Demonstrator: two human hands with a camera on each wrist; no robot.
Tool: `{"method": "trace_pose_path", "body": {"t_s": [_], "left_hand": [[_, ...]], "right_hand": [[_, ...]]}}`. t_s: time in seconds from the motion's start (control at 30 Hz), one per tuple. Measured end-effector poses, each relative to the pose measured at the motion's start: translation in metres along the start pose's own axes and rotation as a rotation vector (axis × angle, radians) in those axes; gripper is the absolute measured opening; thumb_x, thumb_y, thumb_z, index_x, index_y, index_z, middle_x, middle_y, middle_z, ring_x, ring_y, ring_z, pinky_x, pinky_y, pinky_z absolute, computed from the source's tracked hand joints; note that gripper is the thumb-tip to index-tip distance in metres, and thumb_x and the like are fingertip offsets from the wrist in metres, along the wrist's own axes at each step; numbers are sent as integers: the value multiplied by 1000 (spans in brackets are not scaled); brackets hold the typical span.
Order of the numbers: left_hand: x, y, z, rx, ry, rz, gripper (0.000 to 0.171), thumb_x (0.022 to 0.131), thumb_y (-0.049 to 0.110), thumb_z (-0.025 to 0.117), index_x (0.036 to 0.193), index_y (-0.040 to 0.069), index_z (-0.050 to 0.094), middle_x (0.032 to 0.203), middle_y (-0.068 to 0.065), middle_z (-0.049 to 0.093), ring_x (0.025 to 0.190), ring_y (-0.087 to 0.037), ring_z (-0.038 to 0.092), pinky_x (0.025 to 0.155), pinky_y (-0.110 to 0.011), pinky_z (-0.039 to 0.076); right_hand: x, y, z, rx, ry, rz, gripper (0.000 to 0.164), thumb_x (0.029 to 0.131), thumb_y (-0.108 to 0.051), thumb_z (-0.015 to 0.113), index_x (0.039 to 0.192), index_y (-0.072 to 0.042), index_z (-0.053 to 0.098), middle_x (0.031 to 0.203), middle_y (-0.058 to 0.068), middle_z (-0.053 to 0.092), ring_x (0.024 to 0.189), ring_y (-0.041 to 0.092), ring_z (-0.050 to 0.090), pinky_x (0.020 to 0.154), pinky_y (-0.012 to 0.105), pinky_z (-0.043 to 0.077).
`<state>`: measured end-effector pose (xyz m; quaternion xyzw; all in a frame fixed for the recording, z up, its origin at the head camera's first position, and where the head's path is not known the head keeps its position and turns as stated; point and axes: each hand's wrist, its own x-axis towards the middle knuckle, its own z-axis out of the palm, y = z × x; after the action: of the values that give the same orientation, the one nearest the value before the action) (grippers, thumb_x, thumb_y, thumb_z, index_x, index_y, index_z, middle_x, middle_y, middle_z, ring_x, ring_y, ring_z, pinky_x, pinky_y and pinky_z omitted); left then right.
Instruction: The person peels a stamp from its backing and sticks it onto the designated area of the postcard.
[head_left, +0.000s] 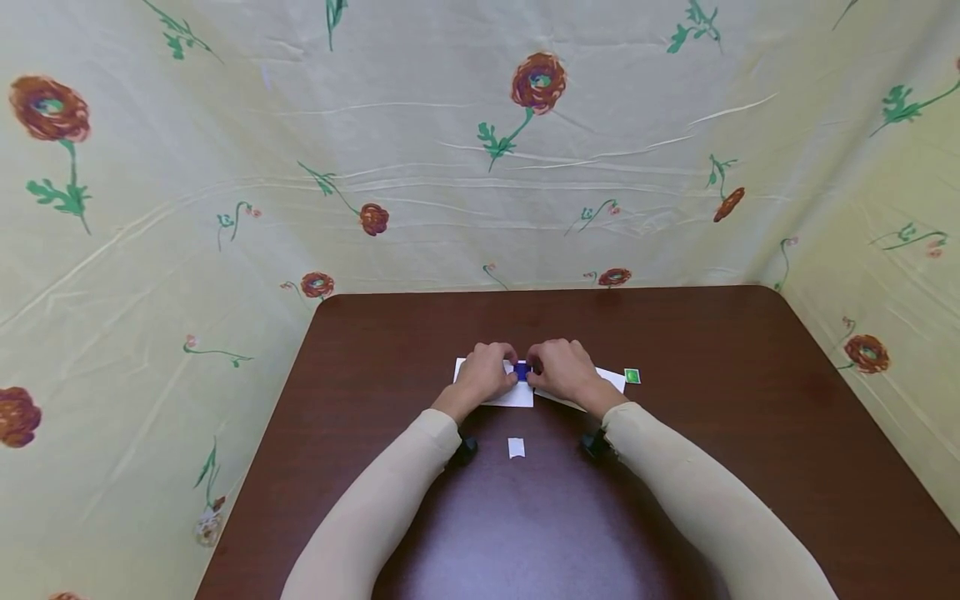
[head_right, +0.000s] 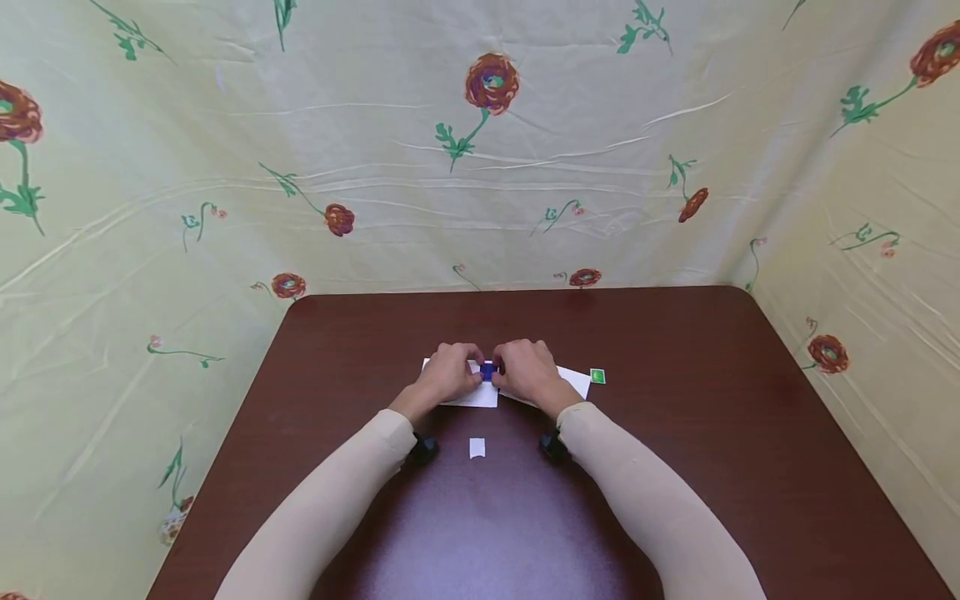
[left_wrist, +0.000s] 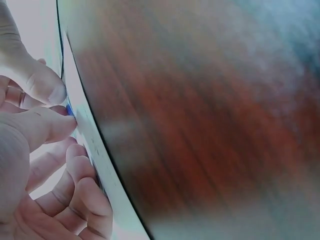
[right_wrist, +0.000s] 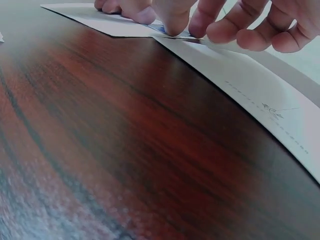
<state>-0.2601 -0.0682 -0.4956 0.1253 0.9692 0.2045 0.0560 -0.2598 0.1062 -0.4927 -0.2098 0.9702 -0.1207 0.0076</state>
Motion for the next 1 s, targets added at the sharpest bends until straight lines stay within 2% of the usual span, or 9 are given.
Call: {"method": "trace_pose_path", "body": {"t_s": [0.7, 0.87, 1.0], "left_hand": [[-7, -2, -4, -48, 1, -7, 26, 86, 20, 76, 111, 14, 72, 114, -8, 71, 85, -24, 61, 75, -37, 51], [-8, -3, -2, -43, 7, -3, 26, 85, 19, 76, 110, 14, 73, 114, -8, 71, 87, -24, 60, 76, -38, 51], [-8, -3, -1, -44, 14, 8, 27, 84, 18, 77, 110, 13, 73, 107, -8, 72, 85, -23, 60, 74, -37, 51]], "right_hand": [[-2, -2, 3, -38, -6, -21, 29, 87, -38, 73, 110, -22, 73, 96, -3, 75, 87, 19, 67, 76, 38, 45], [-2, -3, 4, -36, -12, -19, 31, 86, -38, 73, 112, -22, 73, 97, -2, 75, 88, 20, 67, 75, 37, 45], [-3, -3, 4, -37, -7, -20, 31, 86, -38, 74, 112, -21, 73, 96, -2, 75, 87, 20, 67, 76, 38, 45]]}}
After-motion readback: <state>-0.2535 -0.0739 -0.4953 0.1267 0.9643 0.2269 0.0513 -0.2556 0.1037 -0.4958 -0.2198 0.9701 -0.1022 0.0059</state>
